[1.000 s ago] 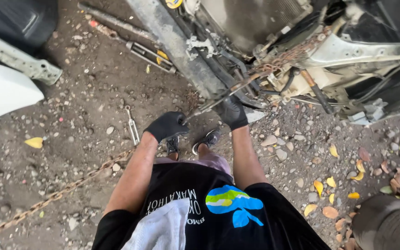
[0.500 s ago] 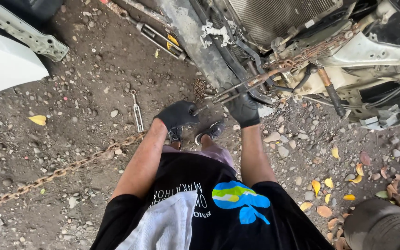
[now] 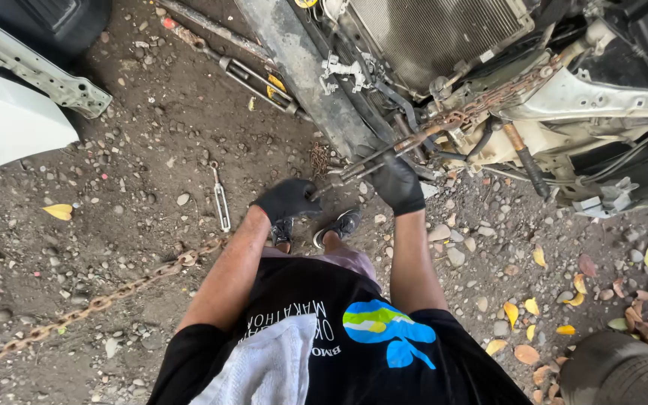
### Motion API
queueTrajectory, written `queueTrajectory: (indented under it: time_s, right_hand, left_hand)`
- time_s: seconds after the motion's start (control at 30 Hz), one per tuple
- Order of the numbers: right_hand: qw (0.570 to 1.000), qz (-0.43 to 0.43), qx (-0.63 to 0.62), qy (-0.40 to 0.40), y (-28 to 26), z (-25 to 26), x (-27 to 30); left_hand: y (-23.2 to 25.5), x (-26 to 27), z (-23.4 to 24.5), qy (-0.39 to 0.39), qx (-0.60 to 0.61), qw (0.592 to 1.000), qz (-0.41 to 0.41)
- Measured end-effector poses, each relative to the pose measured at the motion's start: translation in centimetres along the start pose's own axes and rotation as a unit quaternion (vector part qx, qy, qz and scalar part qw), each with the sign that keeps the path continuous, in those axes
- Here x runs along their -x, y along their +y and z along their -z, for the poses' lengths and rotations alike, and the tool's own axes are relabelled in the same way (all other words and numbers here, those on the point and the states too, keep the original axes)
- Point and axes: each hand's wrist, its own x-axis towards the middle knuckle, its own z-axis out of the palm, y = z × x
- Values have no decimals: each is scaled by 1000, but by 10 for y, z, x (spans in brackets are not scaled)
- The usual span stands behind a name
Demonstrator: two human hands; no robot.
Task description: The person uses a metal bar to pry and remove a chain attached to the front frame of a damaged vehicle. They repeatedly apply leverage to detach the chain from the vehicle's radiator support area.
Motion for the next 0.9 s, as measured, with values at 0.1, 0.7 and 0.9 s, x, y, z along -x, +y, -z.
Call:
queueTrajectory:
  time_s: [0.1,0.7,0.9]
  right_hand:
    - [983,11,-125,-135,54,54,-44]
    - [925,56,-349,-138,119,112,-84]
    - [990,13,-129,54,92,92,-87]
  left_hand:
    - [3,-1,10,-61,91,994,24]
    - [-18,-16,1,-110,112,986,57]
    - [5,3,1,-47,87,994,46]
